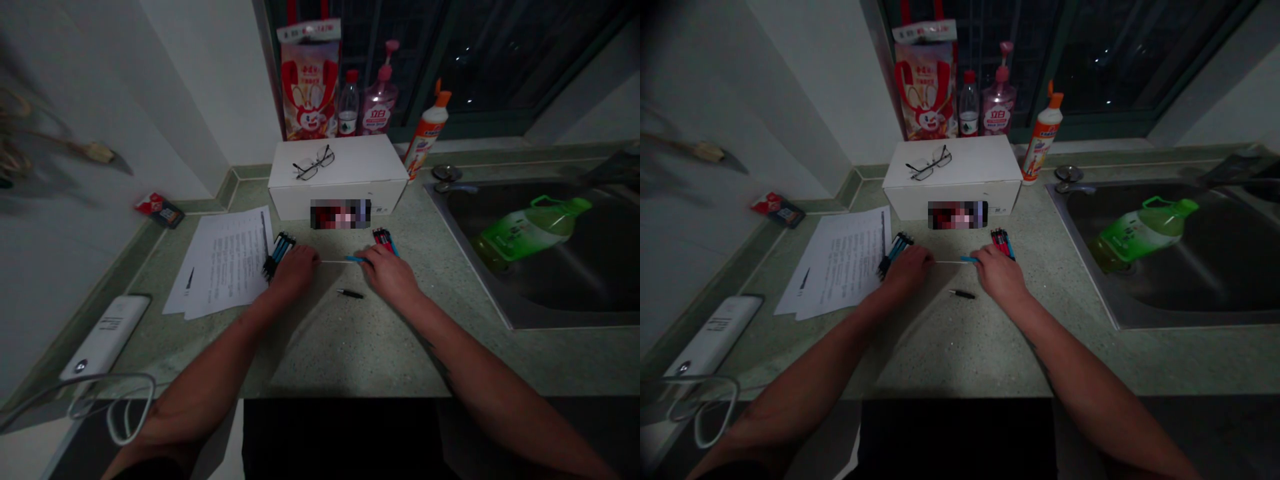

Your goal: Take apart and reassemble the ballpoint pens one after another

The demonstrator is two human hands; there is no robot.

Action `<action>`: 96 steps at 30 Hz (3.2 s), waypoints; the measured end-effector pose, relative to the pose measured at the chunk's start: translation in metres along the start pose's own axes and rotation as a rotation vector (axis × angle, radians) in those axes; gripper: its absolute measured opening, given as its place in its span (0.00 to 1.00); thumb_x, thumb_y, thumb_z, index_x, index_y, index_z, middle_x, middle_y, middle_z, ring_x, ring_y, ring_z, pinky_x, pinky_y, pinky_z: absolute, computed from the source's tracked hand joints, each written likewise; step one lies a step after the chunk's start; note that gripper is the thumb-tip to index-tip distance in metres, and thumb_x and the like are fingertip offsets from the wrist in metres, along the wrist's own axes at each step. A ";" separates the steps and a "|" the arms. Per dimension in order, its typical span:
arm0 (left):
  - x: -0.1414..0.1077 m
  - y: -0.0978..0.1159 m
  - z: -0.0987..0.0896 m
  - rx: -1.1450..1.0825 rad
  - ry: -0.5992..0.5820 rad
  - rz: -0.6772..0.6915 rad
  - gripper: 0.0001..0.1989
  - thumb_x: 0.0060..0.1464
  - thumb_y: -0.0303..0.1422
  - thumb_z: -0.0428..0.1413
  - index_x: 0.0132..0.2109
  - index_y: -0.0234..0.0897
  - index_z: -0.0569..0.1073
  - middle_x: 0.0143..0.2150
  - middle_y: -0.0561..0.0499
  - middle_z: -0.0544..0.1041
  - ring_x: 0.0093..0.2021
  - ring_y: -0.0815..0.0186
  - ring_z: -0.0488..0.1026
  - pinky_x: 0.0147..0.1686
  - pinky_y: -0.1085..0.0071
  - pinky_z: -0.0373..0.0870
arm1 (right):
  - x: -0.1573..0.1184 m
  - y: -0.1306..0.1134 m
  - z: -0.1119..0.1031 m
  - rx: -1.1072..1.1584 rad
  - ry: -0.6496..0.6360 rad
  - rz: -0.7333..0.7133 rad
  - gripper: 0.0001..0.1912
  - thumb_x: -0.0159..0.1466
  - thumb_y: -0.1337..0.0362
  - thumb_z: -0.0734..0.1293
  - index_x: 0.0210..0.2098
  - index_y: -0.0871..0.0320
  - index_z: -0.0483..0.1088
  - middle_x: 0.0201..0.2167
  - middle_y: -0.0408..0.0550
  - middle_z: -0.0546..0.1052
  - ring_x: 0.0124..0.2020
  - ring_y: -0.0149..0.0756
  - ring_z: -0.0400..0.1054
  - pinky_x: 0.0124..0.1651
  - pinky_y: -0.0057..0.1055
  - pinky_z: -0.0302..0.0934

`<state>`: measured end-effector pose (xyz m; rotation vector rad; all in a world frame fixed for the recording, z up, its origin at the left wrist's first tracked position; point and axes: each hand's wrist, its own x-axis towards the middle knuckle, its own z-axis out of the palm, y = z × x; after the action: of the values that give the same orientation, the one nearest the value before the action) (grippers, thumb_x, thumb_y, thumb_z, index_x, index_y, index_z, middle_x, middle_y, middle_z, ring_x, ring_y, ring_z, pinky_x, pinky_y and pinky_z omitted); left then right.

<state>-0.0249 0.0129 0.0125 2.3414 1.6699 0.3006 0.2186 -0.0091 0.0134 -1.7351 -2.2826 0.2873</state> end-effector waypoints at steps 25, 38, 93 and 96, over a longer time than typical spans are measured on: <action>0.002 -0.006 0.005 -0.011 0.095 0.045 0.05 0.66 0.27 0.56 0.42 0.35 0.77 0.43 0.41 0.80 0.47 0.52 0.76 0.49 0.57 0.71 | 0.000 0.003 0.006 0.038 0.057 -0.047 0.14 0.72 0.66 0.64 0.52 0.53 0.77 0.49 0.53 0.79 0.48 0.45 0.75 0.41 0.35 0.66; -0.020 0.014 0.005 -0.103 0.373 0.572 0.12 0.66 0.40 0.60 0.51 0.38 0.78 0.48 0.44 0.81 0.48 0.55 0.77 0.50 0.58 0.72 | 0.001 -0.003 0.011 0.213 0.183 -0.072 0.20 0.71 0.67 0.61 0.60 0.57 0.71 0.52 0.56 0.80 0.49 0.48 0.76 0.47 0.41 0.70; -0.008 0.009 0.010 -0.639 0.084 0.019 0.09 0.65 0.34 0.56 0.42 0.39 0.81 0.35 0.51 0.84 0.37 0.61 0.80 0.41 0.64 0.76 | -0.001 -0.006 0.007 0.244 0.100 -0.268 0.12 0.74 0.64 0.63 0.51 0.52 0.78 0.46 0.52 0.82 0.49 0.44 0.76 0.52 0.41 0.70; -0.008 0.007 0.010 -0.599 0.144 0.064 0.04 0.60 0.31 0.61 0.40 0.41 0.82 0.38 0.51 0.84 0.40 0.60 0.80 0.43 0.64 0.76 | -0.001 -0.004 0.010 0.268 0.076 -0.250 0.13 0.74 0.63 0.62 0.51 0.53 0.78 0.46 0.52 0.83 0.49 0.44 0.77 0.51 0.41 0.70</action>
<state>-0.0185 0.0021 0.0054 1.9508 1.3160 0.8661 0.2119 -0.0108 0.0048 -1.2956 -2.2549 0.4448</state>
